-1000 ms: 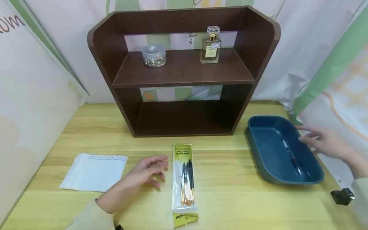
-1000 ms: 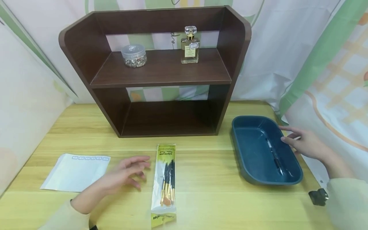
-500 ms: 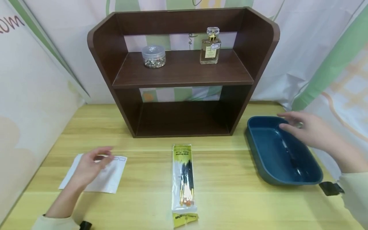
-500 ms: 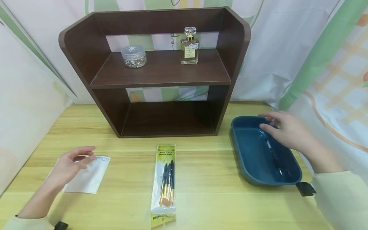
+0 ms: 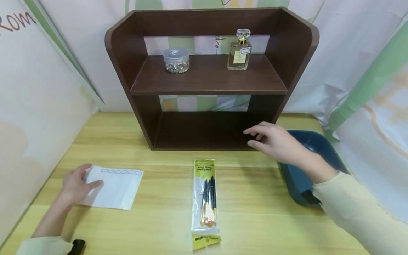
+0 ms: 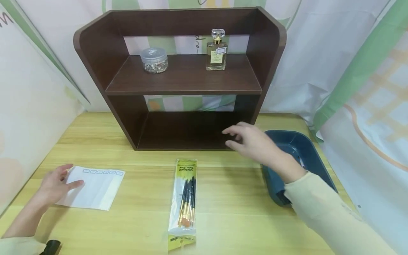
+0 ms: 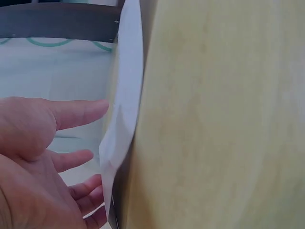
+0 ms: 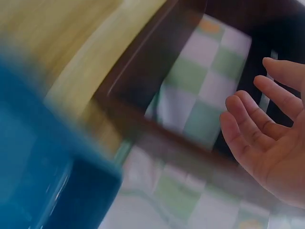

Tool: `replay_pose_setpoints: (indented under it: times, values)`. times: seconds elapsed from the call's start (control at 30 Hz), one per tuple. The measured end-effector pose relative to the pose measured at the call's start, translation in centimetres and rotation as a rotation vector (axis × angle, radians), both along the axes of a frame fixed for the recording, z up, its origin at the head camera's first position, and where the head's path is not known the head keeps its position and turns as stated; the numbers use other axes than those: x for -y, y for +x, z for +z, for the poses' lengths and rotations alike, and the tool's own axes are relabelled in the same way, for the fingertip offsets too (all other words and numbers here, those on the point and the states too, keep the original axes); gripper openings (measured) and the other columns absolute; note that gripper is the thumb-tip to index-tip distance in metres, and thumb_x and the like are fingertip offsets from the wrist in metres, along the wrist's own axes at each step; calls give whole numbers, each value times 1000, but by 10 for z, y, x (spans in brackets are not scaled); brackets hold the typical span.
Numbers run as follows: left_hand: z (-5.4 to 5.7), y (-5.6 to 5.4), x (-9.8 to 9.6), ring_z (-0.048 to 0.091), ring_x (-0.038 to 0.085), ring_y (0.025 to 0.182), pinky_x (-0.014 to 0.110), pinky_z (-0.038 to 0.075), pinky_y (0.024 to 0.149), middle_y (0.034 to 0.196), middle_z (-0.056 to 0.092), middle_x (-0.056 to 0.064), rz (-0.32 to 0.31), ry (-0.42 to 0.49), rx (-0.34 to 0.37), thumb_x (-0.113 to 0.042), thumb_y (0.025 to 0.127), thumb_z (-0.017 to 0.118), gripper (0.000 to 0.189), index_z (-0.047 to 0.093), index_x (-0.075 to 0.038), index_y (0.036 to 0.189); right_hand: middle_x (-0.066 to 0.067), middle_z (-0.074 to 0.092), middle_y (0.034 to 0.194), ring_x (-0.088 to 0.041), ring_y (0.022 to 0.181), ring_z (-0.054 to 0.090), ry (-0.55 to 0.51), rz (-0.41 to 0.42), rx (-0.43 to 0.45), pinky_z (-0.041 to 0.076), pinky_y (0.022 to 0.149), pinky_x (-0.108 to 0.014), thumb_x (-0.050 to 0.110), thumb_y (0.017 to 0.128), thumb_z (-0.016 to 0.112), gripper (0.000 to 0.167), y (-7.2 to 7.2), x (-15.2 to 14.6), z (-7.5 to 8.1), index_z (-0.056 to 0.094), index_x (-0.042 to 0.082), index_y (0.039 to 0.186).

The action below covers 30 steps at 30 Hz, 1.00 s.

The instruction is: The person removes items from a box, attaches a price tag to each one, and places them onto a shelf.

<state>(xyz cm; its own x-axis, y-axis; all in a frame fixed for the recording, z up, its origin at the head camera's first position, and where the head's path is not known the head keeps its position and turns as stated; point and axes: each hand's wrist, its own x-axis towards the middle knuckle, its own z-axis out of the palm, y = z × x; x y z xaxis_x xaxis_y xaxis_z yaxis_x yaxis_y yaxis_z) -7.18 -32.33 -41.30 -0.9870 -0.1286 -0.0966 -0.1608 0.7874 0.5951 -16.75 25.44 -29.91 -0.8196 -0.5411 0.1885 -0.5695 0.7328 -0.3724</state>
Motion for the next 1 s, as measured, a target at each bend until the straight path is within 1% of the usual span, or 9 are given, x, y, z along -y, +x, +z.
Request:
replay_pose_setpoints:
  times: [0.1, 0.27, 0.43, 0.53, 0.63, 0.73, 0.8, 0.93, 1.0]
  values:
    - [-4, -1, 3, 42, 61, 112, 70, 38, 91, 126, 42, 49, -16, -40, -3, -18, 90, 75, 78, 30, 18, 143, -7, 65, 113, -20, 93, 62, 6, 31, 35, 54, 74, -38, 17, 96, 71, 31, -4, 24, -6, 69, 11, 126]
    - [-6, -5, 4, 40, 62, 113, 71, 36, 92, 124, 45, 47, -17, -74, 4, -21, 90, 74, 77, 33, 19, 141, -3, 65, 111, -16, 90, 61, -18, 91, 70, 54, 73, -34, 18, 94, 73, 31, -9, 59, -16, 69, 13, 125]
    - [-6, -5, 4, 47, 61, 111, 68, 41, 94, 124, 46, 49, -11, -16, 3, -9, 92, 69, 71, 29, 23, 141, -4, 66, 109, -15, 88, 61, -52, 165, 104, 54, 74, -32, 16, 94, 73, 30, -11, 88, -26, 70, 12, 124]
    - [-6, -5, 4, 56, 55, 103, 60, 50, 86, 122, 48, 48, -4, 29, -5, -2, 94, 64, 66, 27, 23, 142, -7, 66, 108, -14, 86, 62, -66, 197, 129, 54, 73, -31, 15, 94, 73, 30, -12, 103, -32, 70, 12, 124]
    - [-5, -4, 3, 59, 50, 99, 48, 55, 77, 123, 47, 47, 15, 75, -9, -1, 96, 59, 65, 24, 19, 147, -10, 66, 109, -14, 87, 62, -73, 222, 153, 54, 75, -31, 17, 95, 72, 29, -15, 117, -38, 70, 12, 124]
    - [-3, -2, 0, 62, 47, 96, 37, 55, 68, 126, 46, 47, 15, 115, -39, -2, 98, 57, 67, 20, 12, 152, -10, 66, 110, -15, 89, 62, -76, 244, 175, 54, 76, -31, 17, 97, 70, 29, -16, 131, -43, 69, 11, 125]
    - [-1, -1, -5, 64, 45, 92, 33, 55, 64, 125, 48, 47, 6, 134, -82, -2, 99, 58, 68, 20, 7, 155, -10, 66, 112, -15, 91, 62, -76, 258, 190, 54, 77, -31, 17, 97, 69, 29, -16, 140, -47, 69, 10, 126]
    - [7, 0, -18, 66, 36, 85, 30, 55, 59, 119, 55, 43, -32, 176, -177, -1, 99, 60, 67, 25, 1, 156, -10, 65, 115, -15, 93, 63, -84, 283, 220, 54, 78, -30, 15, 98, 68, 29, -18, 156, -52, 68, 11, 127]
    - [13, 0, -25, 66, 31, 82, 30, 56, 58, 118, 58, 41, -55, 206, -205, 0, 99, 60, 66, 27, -1, 156, -9, 66, 114, -15, 92, 63, -100, 295, 233, 54, 78, -29, 14, 98, 68, 28, -20, 166, -54, 68, 12, 126]
